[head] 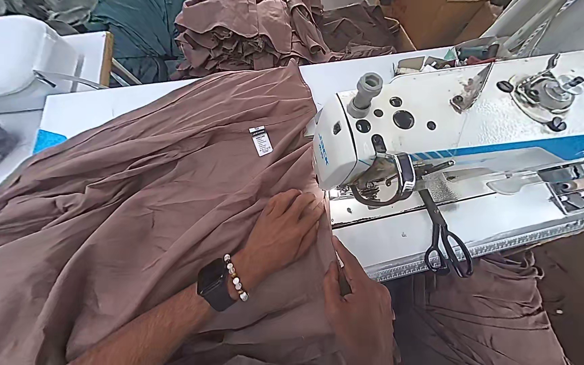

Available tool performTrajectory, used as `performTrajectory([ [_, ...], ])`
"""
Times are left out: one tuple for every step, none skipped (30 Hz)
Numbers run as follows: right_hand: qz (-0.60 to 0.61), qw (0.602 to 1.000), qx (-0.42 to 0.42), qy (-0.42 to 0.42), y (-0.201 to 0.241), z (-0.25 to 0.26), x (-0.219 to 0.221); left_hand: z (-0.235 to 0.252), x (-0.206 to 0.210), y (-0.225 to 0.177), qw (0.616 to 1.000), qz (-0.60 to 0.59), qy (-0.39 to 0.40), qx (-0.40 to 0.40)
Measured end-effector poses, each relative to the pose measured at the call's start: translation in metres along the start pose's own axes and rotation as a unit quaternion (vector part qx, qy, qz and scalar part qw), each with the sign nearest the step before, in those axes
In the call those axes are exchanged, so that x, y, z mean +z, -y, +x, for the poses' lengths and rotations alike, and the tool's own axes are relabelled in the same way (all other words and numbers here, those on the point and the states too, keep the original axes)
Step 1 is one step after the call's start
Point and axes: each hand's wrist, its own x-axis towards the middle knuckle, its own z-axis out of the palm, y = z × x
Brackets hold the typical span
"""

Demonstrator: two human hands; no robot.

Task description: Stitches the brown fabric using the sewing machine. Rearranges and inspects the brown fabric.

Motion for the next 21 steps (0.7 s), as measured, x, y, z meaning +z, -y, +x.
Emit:
performTrajectory([
  [-0.019,1.0,-0.015,-0.001,0.001,0.004,-0.002,0.004,-0.001,0.007,1.0,-0.009,0.001,0.019],
  [-0.037,0.999,-0.032,-0.001,0.002,0.01,-0.003,0.008,-0.002,0.014,0.999,-0.015,-0.001,0.041],
  [-0.055,0.997,-0.048,-0.001,0.003,0.018,-0.004,0.013,-0.003,0.021,0.998,-0.02,-0.005,0.067],
  [-0.072,0.995,-0.064,0.003,0.005,0.026,-0.006,0.019,-0.004,0.029,0.995,-0.024,-0.01,0.097],
  [-0.087,0.993,-0.073,0.011,0.007,0.035,-0.007,0.024,-0.005,0.036,0.991,-0.028,-0.016,0.127],
  [-0.097,0.992,-0.078,0.02,0.01,0.044,-0.007,0.028,-0.006,0.04,0.988,-0.031,-0.021,0.153],
  [-0.103,0.992,-0.069,0.033,0.011,0.053,-0.006,0.028,-0.008,0.04,0.986,-0.028,-0.018,0.162],
  [-0.109,0.992,-0.055,0.041,0.01,0.062,-0.002,0.027,-0.011,0.034,0.989,-0.022,-0.009,0.147],
  [-0.114,0.991,-0.042,0.052,0.007,0.072,0.004,0.024,-0.014,0.022,0.994,-0.023,0.001,0.103],
  [-0.115,0.99,-0.031,0.07,0.001,0.079,0.011,0.018,-0.015,0.007,0.999,-0.04,0.015,0.033],
  [-0.113,0.99,-0.026,0.082,-0.007,0.084,0.018,0.01,-0.013,-0.007,0.997,-0.065,0.025,-0.04],
  [-0.11,0.991,-0.04,0.071,-0.017,0.085,0.023,0.003,-0.009,-0.016,0.992,-0.083,0.028,-0.095],
  [-0.11,0.99,-0.05,0.066,-0.025,0.083,0.022,-0.003,-0.006,-0.018,0.988,-0.092,0.032,-0.118],
  [-0.111,0.99,-0.042,0.082,-0.03,0.08,0.013,-0.006,-0.005,-0.014,0.989,-0.087,0.039,-0.109],
  [-0.102,0.988,-0.031,0.113,-0.036,0.073,0.001,-0.008,-0.006,-0.007,0.993,-0.077,0.048,-0.08],
  [-0.081,0.986,-0.032,0.14,-0.046,0.061,-0.013,-0.01,-0.007,0.0,0.995,-0.075,0.05,-0.044],
  [-0.054,0.986,-0.053,0.149,-0.058,0.047,-0.024,-0.009,-0.007,0.006,0.996,-0.077,0.045,-0.011],
  [-0.03,0.984,-0.081,0.158,-0.065,0.033,-0.033,-0.007,-0.008,0.01,0.996,-0.078,0.038,0.021],
  [-0.015,0.977,-0.123,0.172,-0.068,0.016,-0.039,-0.007,-0.008,0.01,0.995,-0.08,0.037,0.049],
  [-0.009,0.963,-0.171,0.208,-0.065,-0.004,-0.041,-0.008,-0.009,0.008,0.993,-0.08,0.039,0.074],
  [-0.022,0.94,-0.225,0.256,-0.06,-0.023,-0.038,-0.007,-0.008,0.006,0.992,-0.078,0.033,0.097],
])
